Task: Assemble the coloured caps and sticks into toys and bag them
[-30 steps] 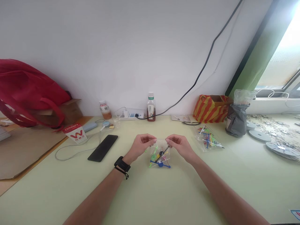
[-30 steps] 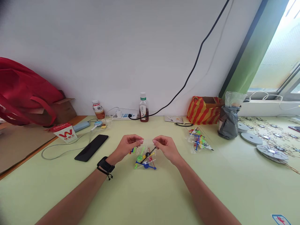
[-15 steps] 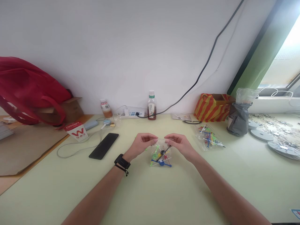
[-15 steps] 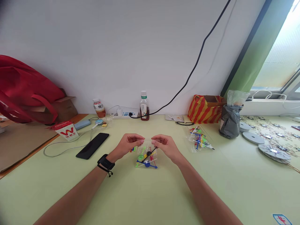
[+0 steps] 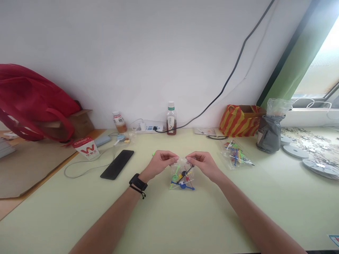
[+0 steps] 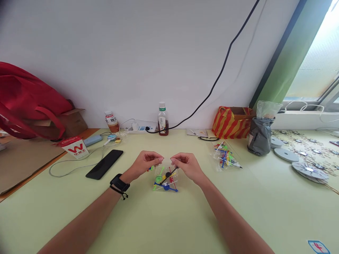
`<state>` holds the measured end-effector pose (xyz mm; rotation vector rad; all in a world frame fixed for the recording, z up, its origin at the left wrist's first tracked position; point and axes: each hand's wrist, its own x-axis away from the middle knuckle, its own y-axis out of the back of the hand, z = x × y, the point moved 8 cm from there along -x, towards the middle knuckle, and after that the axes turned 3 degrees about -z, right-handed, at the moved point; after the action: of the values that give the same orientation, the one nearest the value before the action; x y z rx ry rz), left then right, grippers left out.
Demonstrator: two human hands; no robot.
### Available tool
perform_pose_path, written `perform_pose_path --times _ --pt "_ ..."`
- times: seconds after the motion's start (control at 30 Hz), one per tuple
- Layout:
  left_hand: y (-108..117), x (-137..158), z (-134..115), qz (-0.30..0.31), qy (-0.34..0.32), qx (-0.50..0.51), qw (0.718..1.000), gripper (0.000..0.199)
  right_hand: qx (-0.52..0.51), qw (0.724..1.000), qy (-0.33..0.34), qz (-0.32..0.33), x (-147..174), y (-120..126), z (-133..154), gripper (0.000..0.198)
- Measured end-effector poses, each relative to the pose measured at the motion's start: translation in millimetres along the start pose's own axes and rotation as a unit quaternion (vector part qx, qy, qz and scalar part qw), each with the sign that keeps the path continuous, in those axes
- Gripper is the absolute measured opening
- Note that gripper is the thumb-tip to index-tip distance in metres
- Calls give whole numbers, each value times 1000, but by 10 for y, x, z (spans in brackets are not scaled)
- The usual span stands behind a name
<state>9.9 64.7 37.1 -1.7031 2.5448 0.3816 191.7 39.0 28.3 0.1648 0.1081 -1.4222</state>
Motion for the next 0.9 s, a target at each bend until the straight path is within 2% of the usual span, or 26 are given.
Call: perform_pose_path --times 0.63,0.77,0.9 --pt "93 -47 118 3 -19 -2 1000 34 2 999 -3 38 -27 122 -47 35" --pt "108 -52 123 -4 -26 -4 1000 33 -7 999 -8 45 -25 77 -64 40" --pt "111 -44 113 2 -22 -10 1000 33 -25 999 -14 25 -39 39 -110 35"
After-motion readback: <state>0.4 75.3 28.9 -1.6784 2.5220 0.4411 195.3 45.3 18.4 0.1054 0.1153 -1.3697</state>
